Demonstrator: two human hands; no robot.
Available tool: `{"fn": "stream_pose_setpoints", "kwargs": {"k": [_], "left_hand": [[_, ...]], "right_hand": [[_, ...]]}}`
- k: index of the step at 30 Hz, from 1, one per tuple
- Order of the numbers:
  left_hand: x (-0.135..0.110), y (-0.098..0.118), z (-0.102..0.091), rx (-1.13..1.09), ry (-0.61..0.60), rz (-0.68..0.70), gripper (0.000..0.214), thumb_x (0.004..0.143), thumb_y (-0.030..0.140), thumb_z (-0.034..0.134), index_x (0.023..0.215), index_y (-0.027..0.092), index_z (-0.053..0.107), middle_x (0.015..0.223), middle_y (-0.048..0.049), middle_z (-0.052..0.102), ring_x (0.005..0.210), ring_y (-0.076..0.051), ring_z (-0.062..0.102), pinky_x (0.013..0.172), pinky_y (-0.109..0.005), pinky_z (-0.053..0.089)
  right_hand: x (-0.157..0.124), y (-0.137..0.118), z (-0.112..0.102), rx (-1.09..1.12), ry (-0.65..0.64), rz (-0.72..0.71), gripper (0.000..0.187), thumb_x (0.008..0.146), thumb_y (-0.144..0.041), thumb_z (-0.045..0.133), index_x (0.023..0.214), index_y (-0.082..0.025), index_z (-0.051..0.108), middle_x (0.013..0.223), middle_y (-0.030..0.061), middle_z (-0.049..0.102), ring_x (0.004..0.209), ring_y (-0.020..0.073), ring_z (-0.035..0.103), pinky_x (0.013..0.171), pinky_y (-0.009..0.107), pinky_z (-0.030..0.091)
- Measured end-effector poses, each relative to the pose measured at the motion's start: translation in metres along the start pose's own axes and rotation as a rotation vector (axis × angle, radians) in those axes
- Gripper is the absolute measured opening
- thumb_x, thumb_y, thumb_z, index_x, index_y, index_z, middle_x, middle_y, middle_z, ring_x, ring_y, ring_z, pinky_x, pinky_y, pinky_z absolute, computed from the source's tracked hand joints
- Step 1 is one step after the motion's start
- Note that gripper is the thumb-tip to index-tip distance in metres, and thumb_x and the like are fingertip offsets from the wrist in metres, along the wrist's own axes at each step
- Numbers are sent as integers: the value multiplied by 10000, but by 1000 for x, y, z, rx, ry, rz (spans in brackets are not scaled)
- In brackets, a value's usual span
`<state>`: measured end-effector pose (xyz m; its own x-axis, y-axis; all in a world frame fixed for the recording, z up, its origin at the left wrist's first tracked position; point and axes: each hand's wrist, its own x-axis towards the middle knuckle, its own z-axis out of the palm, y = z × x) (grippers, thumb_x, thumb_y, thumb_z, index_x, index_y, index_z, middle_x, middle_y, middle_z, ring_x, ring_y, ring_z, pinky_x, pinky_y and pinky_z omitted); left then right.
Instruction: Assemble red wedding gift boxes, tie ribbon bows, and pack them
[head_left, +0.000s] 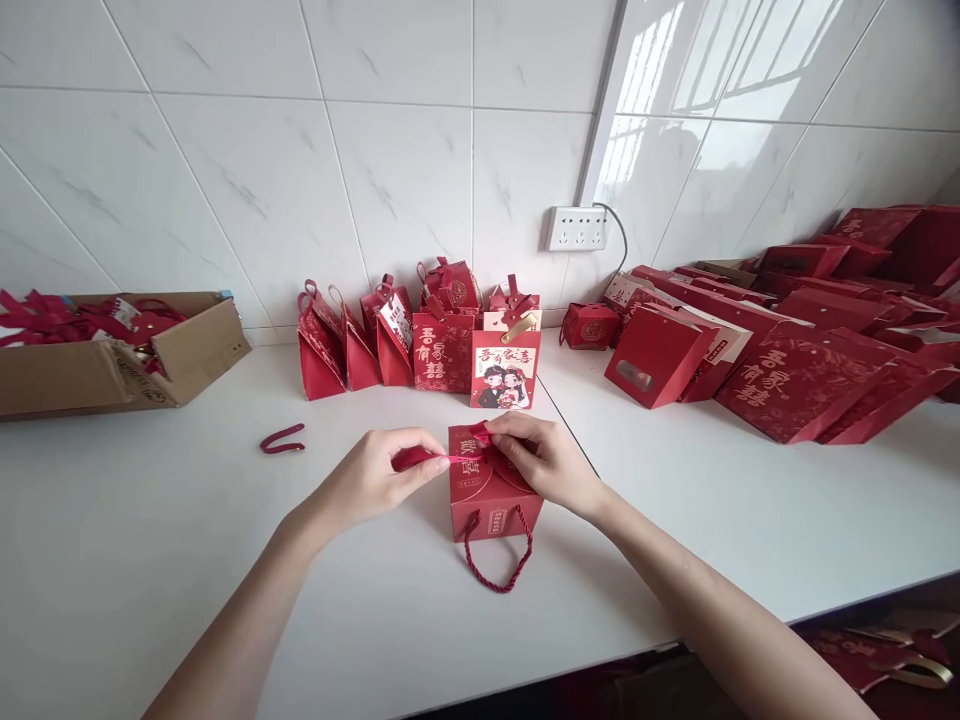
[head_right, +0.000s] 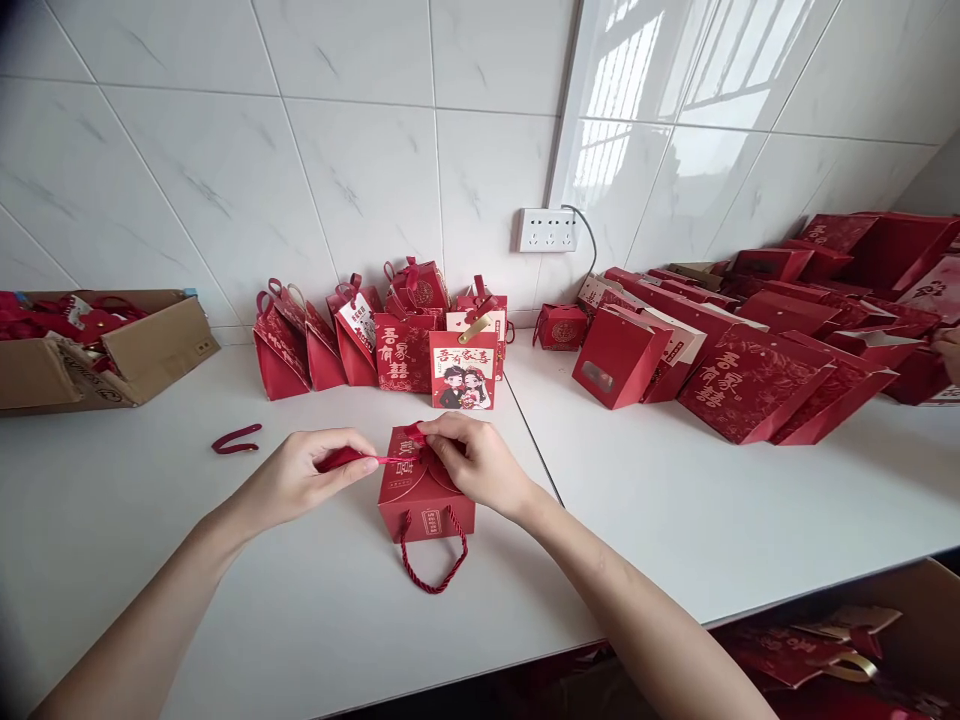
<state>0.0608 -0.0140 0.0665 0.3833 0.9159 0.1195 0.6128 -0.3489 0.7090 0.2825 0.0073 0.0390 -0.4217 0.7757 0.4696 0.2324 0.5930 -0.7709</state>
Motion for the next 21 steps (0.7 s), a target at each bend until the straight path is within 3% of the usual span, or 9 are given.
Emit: {"fn": "stream_pose_setpoints", "kwargs": {"k": [3, 5, 9, 15, 21], "left_hand": [[1, 8, 1, 133, 113, 136, 267, 877, 401, 496, 775, 198, 637, 858, -15, 583, 669, -120, 520, 592, -235, 404], [5, 14, -1, 189, 141, 216, 254, 886, 382, 484, 787, 200, 631, 954, -30, 573, 695, -119, 535, 582, -231, 405], [15, 30, -9, 288, 86, 316, 235, 889, 341, 469, 786, 209, 634, 939, -26, 581, 680, -118, 543, 583, -232, 391], [27, 57, -17, 484, -35, 271, 251, 844, 313, 481, 655, 190, 591, 771, 2, 556, 481, -80, 411, 468, -244, 277], [45, 69, -18, 450, -154, 277, 305, 874, 400, 478, 704, 206, 642, 814, -10, 581, 609, -129, 508, 527, -242, 323]], "right_hand": [[-2, -1, 5, 107, 27, 122, 88, 871, -219, 506, 910, -196, 582, 895, 44, 700, 775, 146, 632, 711, 287, 499], [-3, -2, 7, 228, 36, 180, 141, 850, -249, 547, 976, -210, 499, 840, 21, 711, 731, 143, 638, 662, 277, 501], [-1, -4, 6, 262, 42, 223, 144, 832, -277, 574, 945, -189, 560, 885, 48, 722, 823, 163, 670, 745, 297, 514], [3, -6, 2, 156, 50, 141, 155, 849, -299, 563, 852, -179, 661, 870, 36, 717, 777, 153, 651, 718, 276, 508], [3, -1, 3, 124, 48, 81, 161, 848, -284, 547, 773, -175, 639, 808, 15, 680, 734, 149, 603, 692, 271, 476]]}}
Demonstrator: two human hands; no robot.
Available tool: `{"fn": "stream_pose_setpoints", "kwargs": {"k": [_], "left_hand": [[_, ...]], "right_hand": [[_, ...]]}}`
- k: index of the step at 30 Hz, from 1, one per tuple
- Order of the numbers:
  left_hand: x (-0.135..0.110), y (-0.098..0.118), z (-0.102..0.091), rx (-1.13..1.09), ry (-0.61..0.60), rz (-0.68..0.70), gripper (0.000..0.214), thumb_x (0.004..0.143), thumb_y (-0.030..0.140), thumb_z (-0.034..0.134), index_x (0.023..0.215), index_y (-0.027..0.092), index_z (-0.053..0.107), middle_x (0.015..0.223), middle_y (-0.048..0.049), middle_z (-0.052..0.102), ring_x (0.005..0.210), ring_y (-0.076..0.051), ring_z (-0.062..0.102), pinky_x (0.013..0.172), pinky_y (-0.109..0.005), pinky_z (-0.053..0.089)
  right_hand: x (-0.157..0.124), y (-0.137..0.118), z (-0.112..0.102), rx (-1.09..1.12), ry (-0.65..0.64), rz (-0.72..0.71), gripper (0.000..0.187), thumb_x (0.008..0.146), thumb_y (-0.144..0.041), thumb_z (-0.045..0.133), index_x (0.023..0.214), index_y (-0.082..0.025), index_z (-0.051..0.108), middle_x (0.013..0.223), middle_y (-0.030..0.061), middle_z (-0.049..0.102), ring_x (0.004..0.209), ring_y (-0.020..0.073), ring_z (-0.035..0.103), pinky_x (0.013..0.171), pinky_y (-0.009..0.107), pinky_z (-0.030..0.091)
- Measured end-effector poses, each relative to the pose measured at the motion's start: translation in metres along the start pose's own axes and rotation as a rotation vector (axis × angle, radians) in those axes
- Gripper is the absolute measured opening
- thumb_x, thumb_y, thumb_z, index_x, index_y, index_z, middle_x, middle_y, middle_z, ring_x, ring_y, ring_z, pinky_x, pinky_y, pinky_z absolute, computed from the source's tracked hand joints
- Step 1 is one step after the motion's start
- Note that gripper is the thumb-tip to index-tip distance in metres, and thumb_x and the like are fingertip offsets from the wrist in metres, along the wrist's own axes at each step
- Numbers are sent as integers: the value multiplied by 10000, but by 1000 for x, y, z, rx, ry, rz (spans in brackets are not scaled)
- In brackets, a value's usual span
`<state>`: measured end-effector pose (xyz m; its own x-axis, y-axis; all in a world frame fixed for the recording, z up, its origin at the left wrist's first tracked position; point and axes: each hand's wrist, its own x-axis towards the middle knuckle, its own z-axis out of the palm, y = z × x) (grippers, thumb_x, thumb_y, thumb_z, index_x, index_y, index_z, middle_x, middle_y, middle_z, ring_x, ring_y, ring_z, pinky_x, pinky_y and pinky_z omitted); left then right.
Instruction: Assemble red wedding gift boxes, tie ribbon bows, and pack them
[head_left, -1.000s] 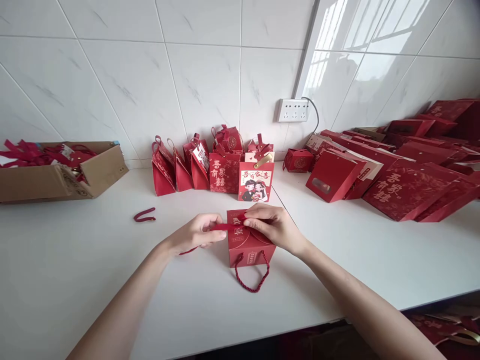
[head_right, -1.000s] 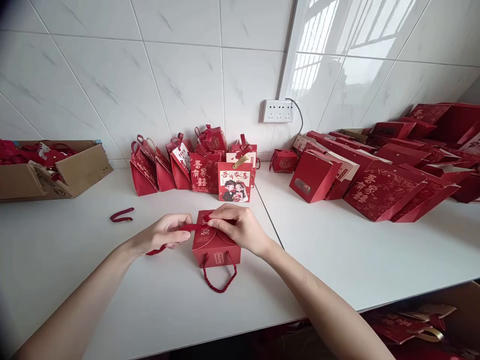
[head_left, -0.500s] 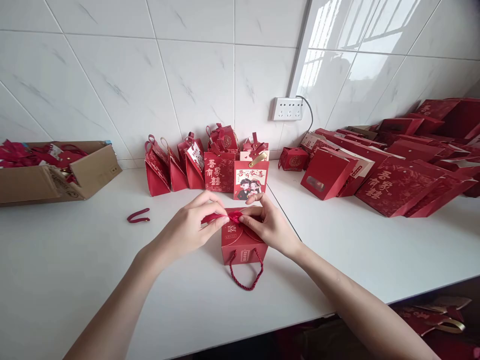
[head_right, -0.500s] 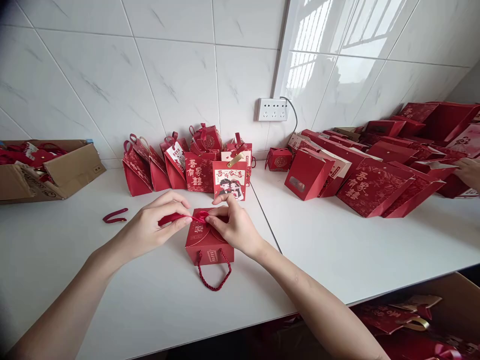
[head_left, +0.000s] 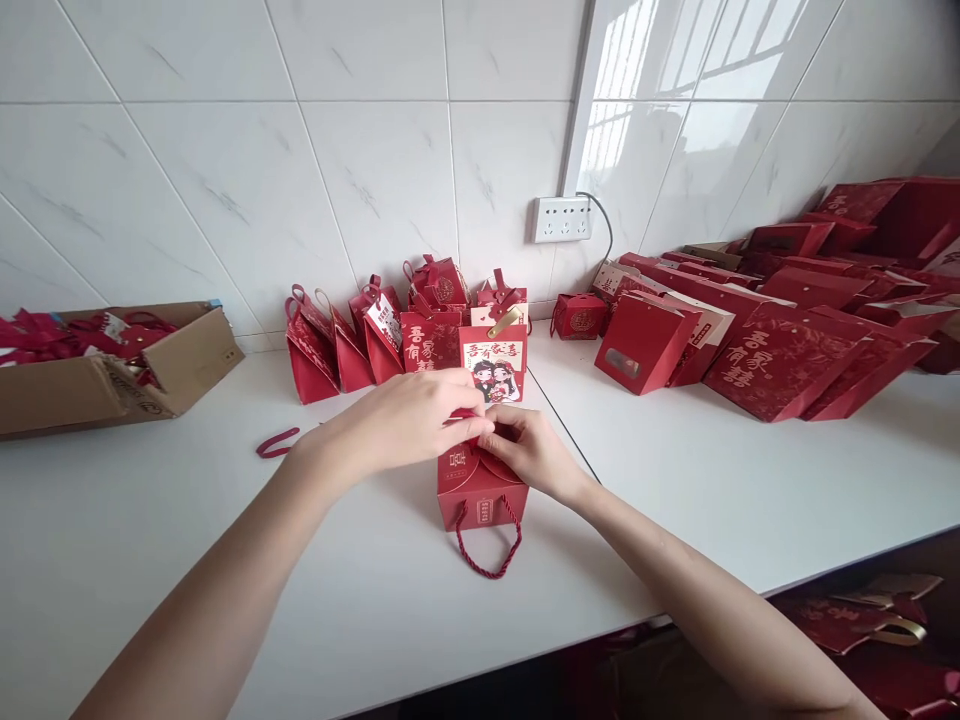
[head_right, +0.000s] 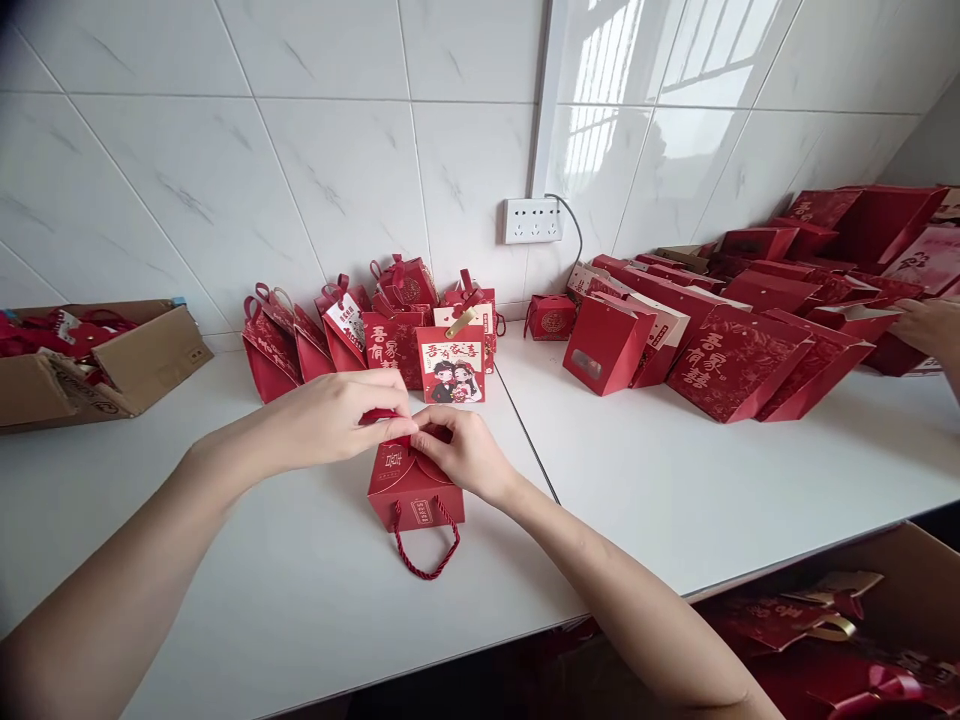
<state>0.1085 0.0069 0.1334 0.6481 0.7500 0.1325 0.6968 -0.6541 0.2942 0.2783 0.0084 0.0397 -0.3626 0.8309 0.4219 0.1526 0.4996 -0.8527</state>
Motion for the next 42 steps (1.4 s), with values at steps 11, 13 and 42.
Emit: {"fn": "stream_pose_setpoints", "kwargs": {"k": [11, 13, 42], "left_hand": [[-5, -40, 62, -557, 316, -183, 281, 842, 463, 566, 796, 187, 587, 795, -8, 640, 762, -155, 581, 695, -256, 446], [-9, -41, 71, -577, 347, -188, 293, 844, 467, 562, 772, 185, 592, 779, -15, 643, 769, -161, 581, 709, -263, 454], [-15, -26, 88, -951, 278, -205, 257, 826, 387, 561, 770, 184, 709, 1106, -72, 619, 1087, -236, 540, 915, -330, 437]], "right_hand": [[-1, 1, 3, 222, 9, 132, 283, 767, -446, 660, 756, -165, 628, 765, 38, 667, 699, 152, 597, 677, 287, 485], [-3, 2, 3, 183, 18, 101, 253, 806, -422, 622, 770, -171, 625, 803, 46, 666, 735, 159, 600, 709, 298, 486], [-4, 4, -6, 52, 85, 60, 183, 816, -361, 638, 782, -191, 578, 757, 14, 631, 683, 133, 564, 631, 268, 442]]}}
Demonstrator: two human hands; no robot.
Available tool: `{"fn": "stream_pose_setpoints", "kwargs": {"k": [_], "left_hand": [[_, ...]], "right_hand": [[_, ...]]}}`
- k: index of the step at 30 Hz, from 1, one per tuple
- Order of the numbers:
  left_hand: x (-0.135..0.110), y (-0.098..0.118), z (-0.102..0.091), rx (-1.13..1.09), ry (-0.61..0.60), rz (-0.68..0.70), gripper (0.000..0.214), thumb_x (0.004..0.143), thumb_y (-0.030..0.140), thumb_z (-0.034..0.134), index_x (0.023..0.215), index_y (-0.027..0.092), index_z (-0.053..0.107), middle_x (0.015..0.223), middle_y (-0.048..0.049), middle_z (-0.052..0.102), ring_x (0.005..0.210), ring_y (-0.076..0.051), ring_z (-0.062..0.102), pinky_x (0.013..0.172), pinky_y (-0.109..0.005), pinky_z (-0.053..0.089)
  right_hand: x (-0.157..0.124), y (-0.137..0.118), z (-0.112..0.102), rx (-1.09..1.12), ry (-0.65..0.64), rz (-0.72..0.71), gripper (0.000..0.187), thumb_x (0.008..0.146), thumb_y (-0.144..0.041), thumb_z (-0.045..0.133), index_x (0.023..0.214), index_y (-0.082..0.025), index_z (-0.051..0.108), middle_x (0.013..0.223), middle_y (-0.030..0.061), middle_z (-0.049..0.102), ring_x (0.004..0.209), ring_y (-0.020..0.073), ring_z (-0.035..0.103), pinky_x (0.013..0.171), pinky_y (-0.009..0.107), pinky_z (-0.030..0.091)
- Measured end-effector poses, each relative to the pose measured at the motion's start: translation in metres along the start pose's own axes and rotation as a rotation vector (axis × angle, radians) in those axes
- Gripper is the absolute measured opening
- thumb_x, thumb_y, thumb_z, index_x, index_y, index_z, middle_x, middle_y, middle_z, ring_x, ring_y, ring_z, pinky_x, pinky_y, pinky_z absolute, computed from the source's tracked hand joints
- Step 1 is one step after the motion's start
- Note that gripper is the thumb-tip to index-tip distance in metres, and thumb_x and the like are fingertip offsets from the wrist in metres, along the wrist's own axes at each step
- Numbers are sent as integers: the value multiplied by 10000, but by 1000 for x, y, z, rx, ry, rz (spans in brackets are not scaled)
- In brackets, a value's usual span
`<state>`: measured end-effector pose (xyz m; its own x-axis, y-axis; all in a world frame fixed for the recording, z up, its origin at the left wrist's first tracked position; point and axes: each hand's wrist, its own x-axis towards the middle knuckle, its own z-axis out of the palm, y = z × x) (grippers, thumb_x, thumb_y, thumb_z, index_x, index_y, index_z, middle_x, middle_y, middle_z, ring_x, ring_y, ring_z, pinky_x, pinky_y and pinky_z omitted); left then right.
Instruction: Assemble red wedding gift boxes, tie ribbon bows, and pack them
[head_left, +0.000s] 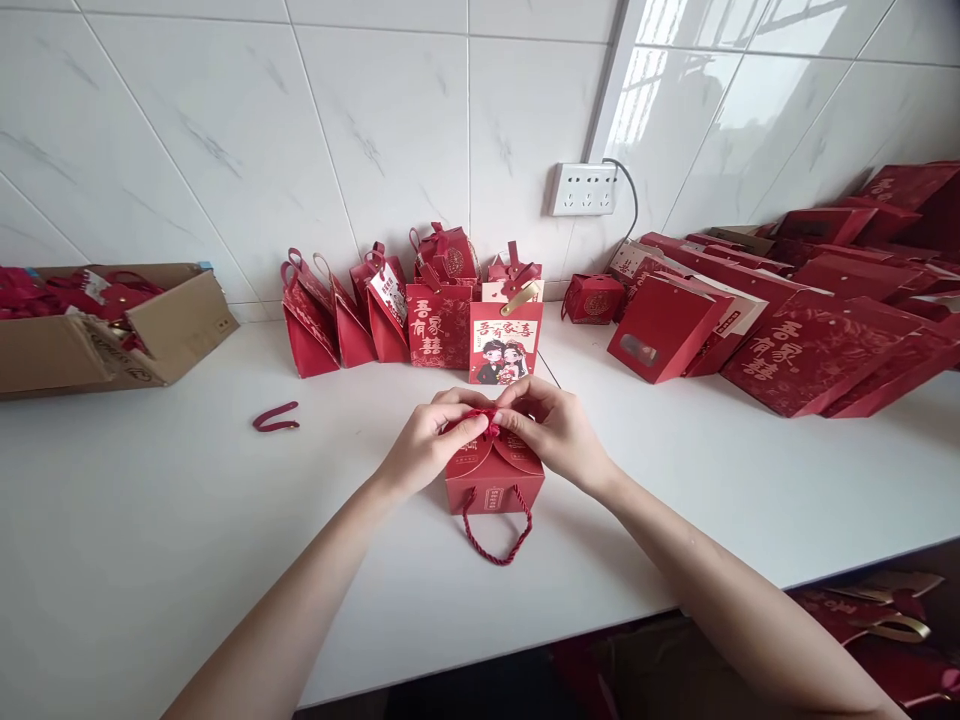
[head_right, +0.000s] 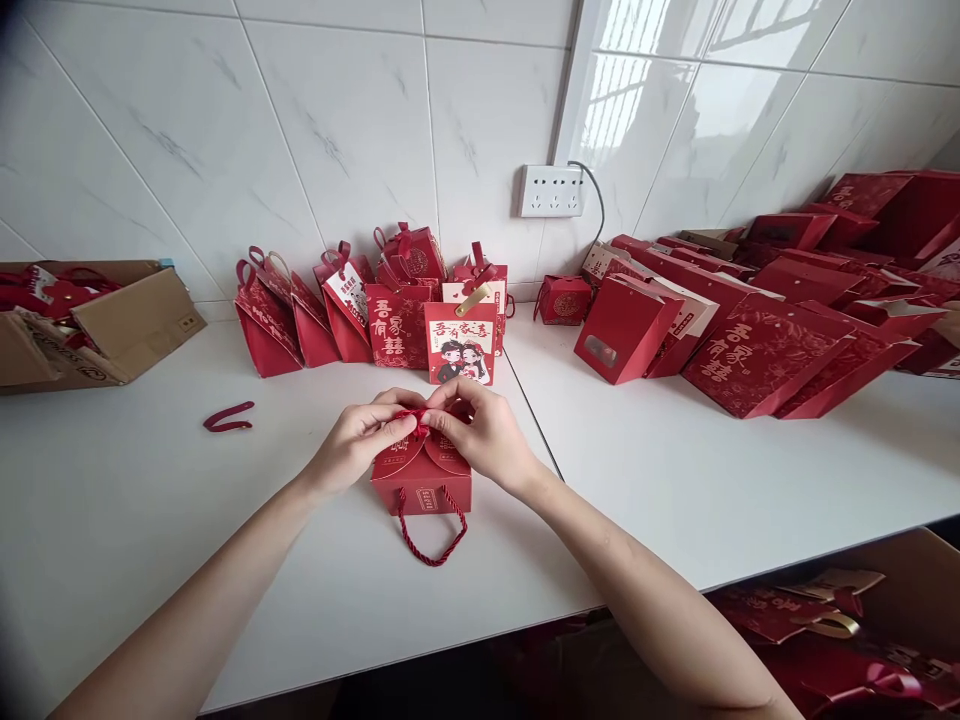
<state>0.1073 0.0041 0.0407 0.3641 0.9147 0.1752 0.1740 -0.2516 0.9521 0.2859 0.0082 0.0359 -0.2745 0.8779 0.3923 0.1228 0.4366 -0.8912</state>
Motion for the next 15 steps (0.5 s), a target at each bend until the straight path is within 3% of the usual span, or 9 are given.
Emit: {"fn": "stream_pose_setpoints", "kwargs": {"k": [8, 15], "left_hand": [[1, -3, 2, -115, -2, -22, 240, 778, 267, 523, 626, 172, 683, 1159, -57, 615, 1132, -244, 531, 967, -323, 406], [-2, -1, 3, -196, 23, -46, 257, 804, 258, 516, 627, 147, 665, 1277, -76, 570, 1134, -267, 547, 927, -329, 418]], "right_hand": [[0, 7, -2, -141, -30, -116, 95, 837, -287, 620, 788, -205, 613, 776, 18, 624, 728, 151, 579, 682, 296, 468], [-5, -2, -12, -298, -103, -388, 20, 823, -183, 599, 819, -202, 598, 1099, 97, 532, 1051, 222, 552, 773, 345, 517]]}}
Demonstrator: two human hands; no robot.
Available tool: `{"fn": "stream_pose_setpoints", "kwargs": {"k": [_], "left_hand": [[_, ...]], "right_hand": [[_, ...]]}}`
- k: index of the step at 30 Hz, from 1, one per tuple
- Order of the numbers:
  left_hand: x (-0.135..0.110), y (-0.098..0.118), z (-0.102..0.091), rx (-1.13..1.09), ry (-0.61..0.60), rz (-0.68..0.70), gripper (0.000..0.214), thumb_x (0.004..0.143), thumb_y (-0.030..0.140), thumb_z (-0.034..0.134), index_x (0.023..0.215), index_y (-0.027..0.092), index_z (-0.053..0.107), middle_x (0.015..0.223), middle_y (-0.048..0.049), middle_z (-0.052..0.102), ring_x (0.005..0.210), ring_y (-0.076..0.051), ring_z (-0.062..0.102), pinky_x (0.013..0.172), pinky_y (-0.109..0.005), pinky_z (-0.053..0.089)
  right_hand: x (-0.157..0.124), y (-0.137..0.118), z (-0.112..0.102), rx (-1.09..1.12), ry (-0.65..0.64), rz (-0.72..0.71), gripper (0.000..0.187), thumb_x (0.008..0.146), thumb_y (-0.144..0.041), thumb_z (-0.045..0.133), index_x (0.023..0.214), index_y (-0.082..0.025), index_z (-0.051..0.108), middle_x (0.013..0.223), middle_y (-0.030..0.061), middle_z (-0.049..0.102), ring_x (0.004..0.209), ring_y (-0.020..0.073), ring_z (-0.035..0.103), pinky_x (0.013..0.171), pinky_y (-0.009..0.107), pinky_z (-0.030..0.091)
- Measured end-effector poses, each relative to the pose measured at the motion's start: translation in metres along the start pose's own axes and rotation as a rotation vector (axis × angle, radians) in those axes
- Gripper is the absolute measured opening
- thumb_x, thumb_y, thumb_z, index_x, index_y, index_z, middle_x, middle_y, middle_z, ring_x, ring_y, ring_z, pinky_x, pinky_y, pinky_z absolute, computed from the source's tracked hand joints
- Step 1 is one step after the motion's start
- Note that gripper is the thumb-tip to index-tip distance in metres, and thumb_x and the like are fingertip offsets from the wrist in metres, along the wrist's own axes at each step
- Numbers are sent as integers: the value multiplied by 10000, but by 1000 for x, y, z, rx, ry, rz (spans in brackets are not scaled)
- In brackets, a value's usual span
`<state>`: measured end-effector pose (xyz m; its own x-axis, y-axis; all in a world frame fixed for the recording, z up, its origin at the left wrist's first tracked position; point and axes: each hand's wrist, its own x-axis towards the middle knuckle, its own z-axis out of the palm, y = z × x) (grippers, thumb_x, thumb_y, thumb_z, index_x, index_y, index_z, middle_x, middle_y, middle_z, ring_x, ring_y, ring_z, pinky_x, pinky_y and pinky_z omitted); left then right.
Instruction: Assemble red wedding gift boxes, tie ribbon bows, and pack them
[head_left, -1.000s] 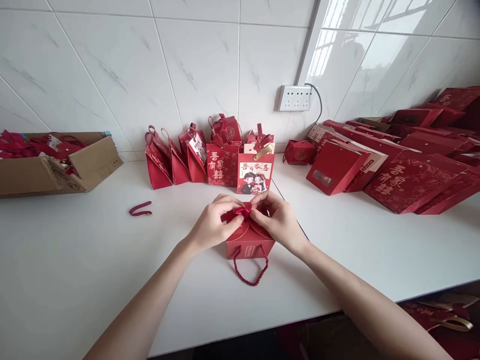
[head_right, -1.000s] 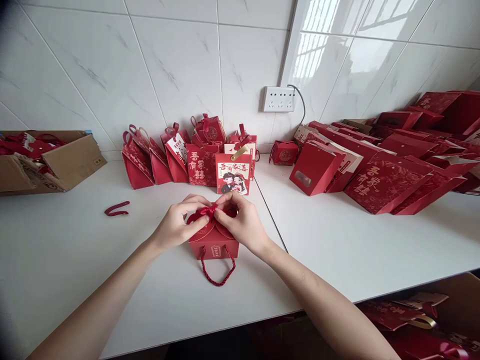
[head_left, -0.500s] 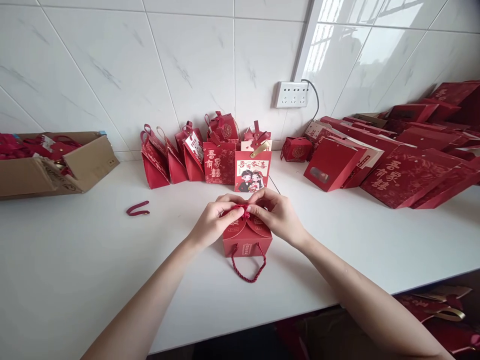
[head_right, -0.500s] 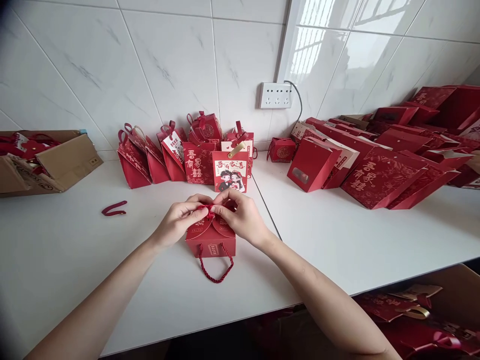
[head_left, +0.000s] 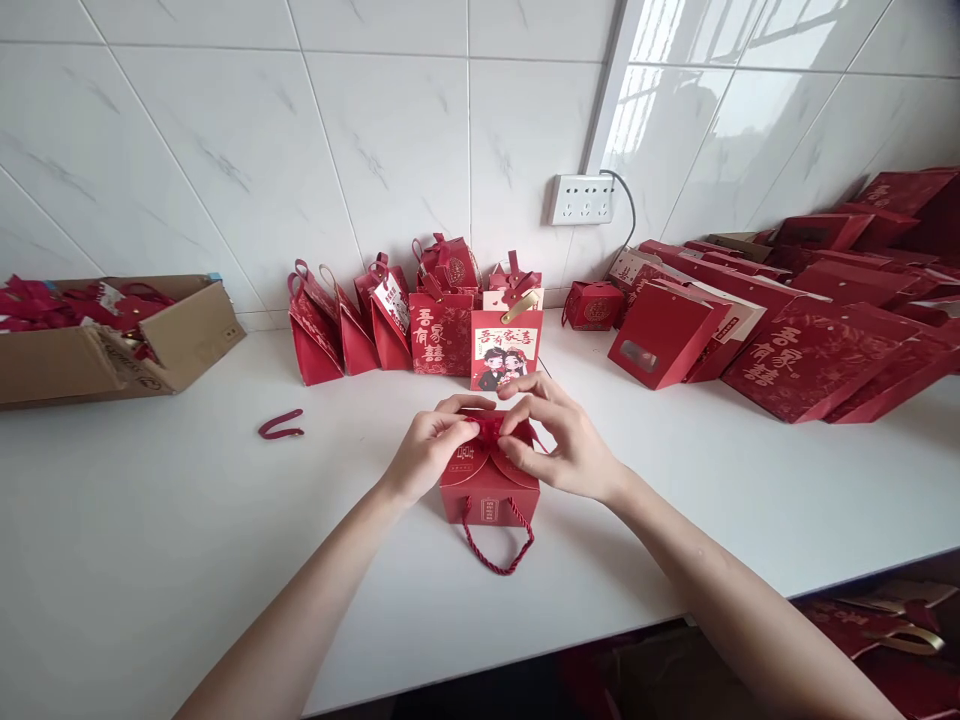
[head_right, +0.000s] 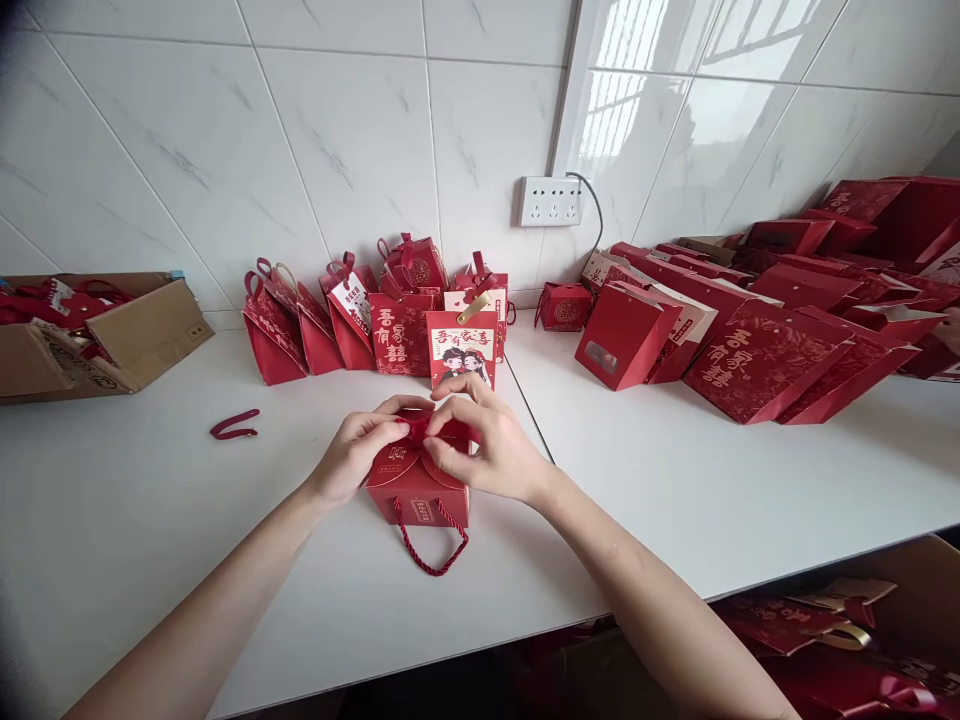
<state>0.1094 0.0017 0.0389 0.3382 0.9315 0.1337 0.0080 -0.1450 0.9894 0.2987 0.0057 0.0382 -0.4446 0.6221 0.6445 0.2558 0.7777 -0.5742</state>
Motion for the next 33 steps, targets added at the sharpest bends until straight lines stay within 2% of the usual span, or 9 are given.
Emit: {"fn": "stream_pose_setpoints", "kwargs": {"k": [4, 8, 14, 19, 24, 30, 33], "left_hand": [[0, 1, -3, -9, -21, 0, 263, 807, 266, 513, 652, 148, 689, 1299, -64, 570, 1145, -270, 534, 963, -332, 397], [0, 4, -3, -22, -58, -29, 250, 788, 277, 518, 793, 161, 740, 1318, -50, 566, 1142, -277, 528, 977, -362, 396], [-1, 8, -2, 0, -72, -22, 262, 790, 280, 510, 683, 162, 718, 1345, -45, 544, 1263, -306, 434, 1033, -386, 355], [-2, 9, -2, -6, -92, -42, 256, 782, 291, 513, 650, 155, 685, 1349, -56, 528, 1178, -290, 503, 979, -384, 400], [-2, 12, -5, 247, -46, 13, 372, 806, 297, 487, 461, 158, 506, 1339, -55, 520, 1102, -270, 543, 904, -355, 424], [-4, 21, -13, 506, 66, 73, 273, 793, 308, 508, 580, 189, 631, 1151, -55, 588, 1108, -257, 506, 945, -377, 390], [-5, 26, -18, 541, 96, 45, 197, 761, 326, 551, 647, 193, 641, 1051, -51, 593, 946, -216, 545, 808, -337, 434]], "right_hand": [[-1, -3, -5, -125, -64, -112, 41, 828, -183, 628, 808, -195, 594, 1041, 87, 547, 973, 194, 587, 791, 341, 532], [-1, -2, -6, -164, -29, -153, 51, 842, -176, 626, 818, -184, 582, 1000, 87, 562, 934, 173, 600, 790, 312, 544], [-1, 3, -5, -202, 36, -215, 62, 847, -172, 628, 891, -196, 592, 946, 73, 585, 896, 175, 621, 752, 309, 568], [-1, 3, -1, -226, 77, -317, 98, 862, -87, 580, 875, -184, 589, 902, 65, 584, 867, 158, 626, 760, 291, 565], [0, 2, -2, -255, 25, -339, 129, 881, -54, 519, 869, -170, 574, 890, 75, 581, 865, 157, 625, 750, 279, 560], [1, 2, -13, -218, -73, -270, 116, 902, -85, 503, 877, -180, 565, 913, 73, 567, 891, 152, 615, 763, 280, 543], [1, 1, -19, -188, -132, -227, 128, 911, -91, 483, 866, -176, 567, 947, 80, 545, 855, 141, 603, 729, 273, 534]]}}
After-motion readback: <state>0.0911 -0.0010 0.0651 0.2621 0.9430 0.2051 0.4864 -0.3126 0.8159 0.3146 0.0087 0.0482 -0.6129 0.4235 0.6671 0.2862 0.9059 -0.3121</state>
